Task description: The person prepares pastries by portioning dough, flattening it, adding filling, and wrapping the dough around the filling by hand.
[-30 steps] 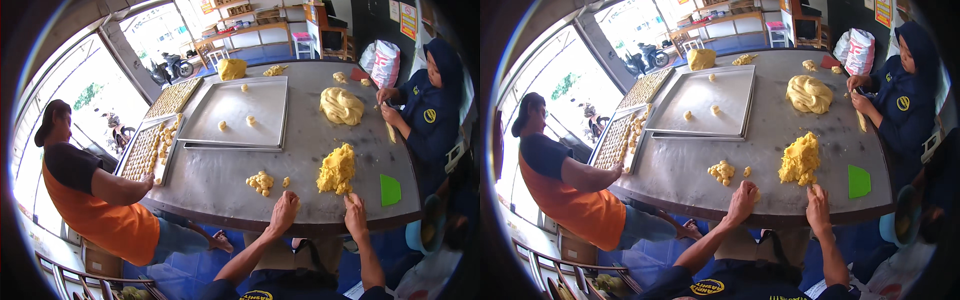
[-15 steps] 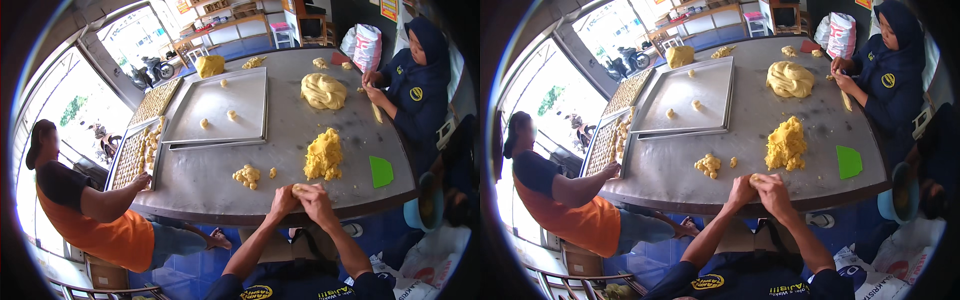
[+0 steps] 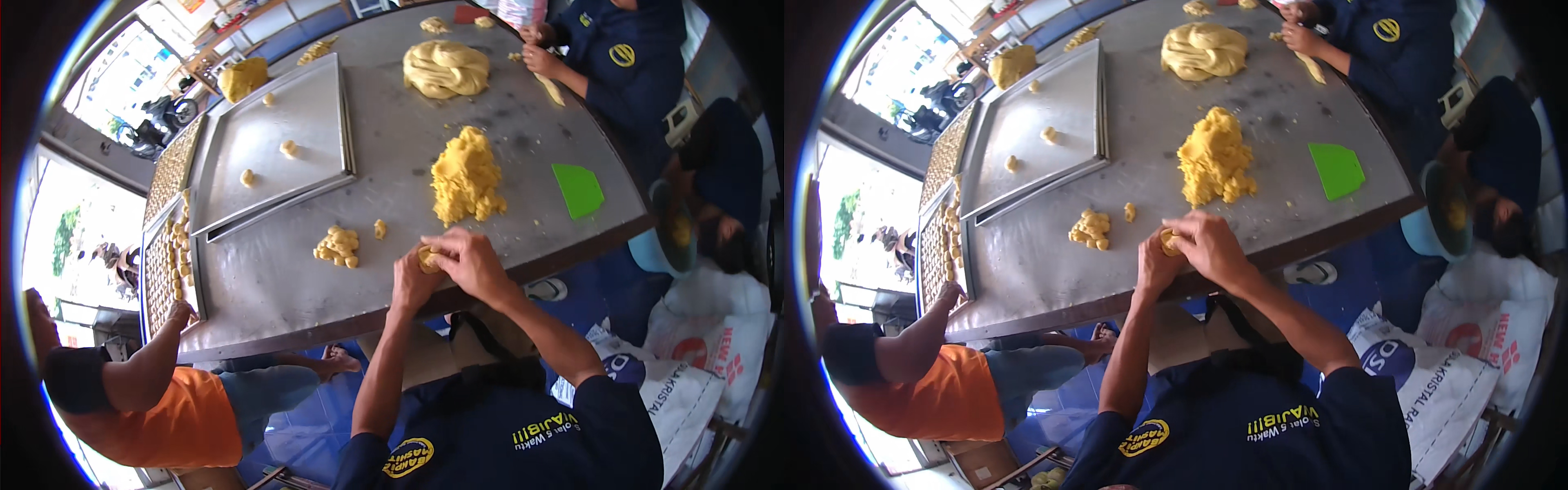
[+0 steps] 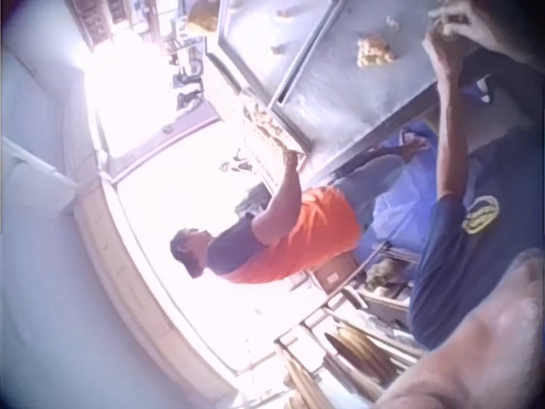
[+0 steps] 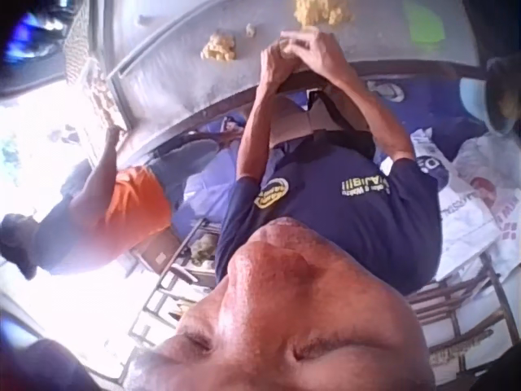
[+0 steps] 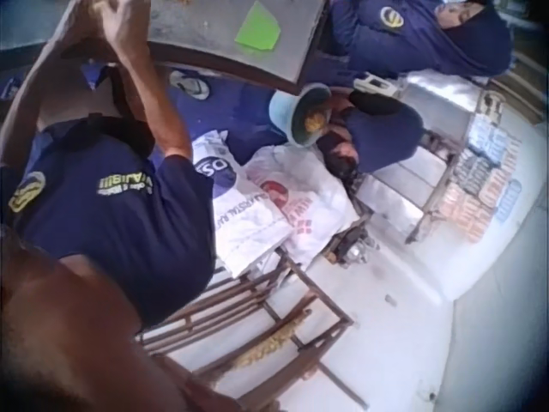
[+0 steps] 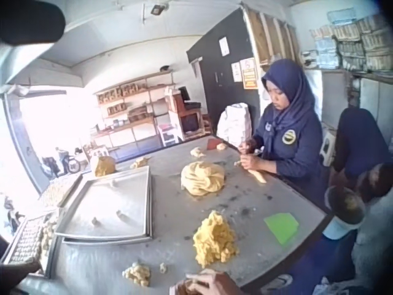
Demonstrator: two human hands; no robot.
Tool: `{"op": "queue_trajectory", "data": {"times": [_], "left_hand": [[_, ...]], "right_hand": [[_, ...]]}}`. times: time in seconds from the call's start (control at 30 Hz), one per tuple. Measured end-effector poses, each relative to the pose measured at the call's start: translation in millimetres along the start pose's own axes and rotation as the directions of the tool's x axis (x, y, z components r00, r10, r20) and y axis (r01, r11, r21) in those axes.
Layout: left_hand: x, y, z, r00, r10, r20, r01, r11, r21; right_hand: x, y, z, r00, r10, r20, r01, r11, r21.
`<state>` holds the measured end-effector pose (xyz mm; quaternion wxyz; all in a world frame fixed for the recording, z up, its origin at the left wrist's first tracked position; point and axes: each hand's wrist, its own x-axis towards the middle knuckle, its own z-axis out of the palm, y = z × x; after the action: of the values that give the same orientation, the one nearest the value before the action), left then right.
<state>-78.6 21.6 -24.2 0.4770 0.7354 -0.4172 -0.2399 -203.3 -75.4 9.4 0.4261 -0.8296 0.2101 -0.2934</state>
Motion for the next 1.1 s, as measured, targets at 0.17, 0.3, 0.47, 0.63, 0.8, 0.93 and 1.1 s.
{"op": "queue_trajectory", "data": {"times": [0.17, 0.3, 0.47, 0.63, 0.8, 0.93, 1.1], "left_hand": [[-3.5, 0.0, 8.7, 0.998, 0.056, 0.013, -0.056, 0.998, -0.015], [-6.4, -0.4, 14.3, 0.983, 0.182, -0.027, -0.177, 0.976, 0.131], [-1.4, -16.7, 10.9, 0.974, 0.098, -0.202, -0.101, 0.995, -0.002], [3.2, -22.5, -5.5, 0.989, -0.136, 0.051, 0.145, 0.907, -0.396], [-17.1, -15.3, -13.9, 0.997, -0.067, -0.04, 0.046, 0.921, -0.387], [-22.1, -10.4, -25.1, 0.997, 0.063, 0.052, -0.066, 0.996, 0.055], [-14.7, -6.5, -17.5, 0.945, 0.319, 0.066, -0.325, 0.902, 0.285]], "right_hand": [[13.5, 22.5, -11.4, 0.9, 0.349, 0.261, -0.381, 0.921, 0.083], [-1.4, 22.6, -0.1, 0.988, 0.141, 0.07, -0.136, 0.988, -0.069], [9.5, 46.8, -36.5, 0.911, -0.086, -0.403, -0.146, 0.847, -0.511], [8.9, 77.2, -44.6, 0.959, -0.084, -0.27, -0.056, 0.88, -0.471], [-29.5, 77.5, -60.8, 0.961, -0.115, -0.253, -0.015, 0.888, -0.46], [-16.7, 74.1, -69.5, 0.968, -0.011, -0.253, -0.111, 0.88, -0.461], [6.6, 87.4, -62.8, 0.983, -0.055, -0.173, -0.046, 0.849, -0.527]]}}
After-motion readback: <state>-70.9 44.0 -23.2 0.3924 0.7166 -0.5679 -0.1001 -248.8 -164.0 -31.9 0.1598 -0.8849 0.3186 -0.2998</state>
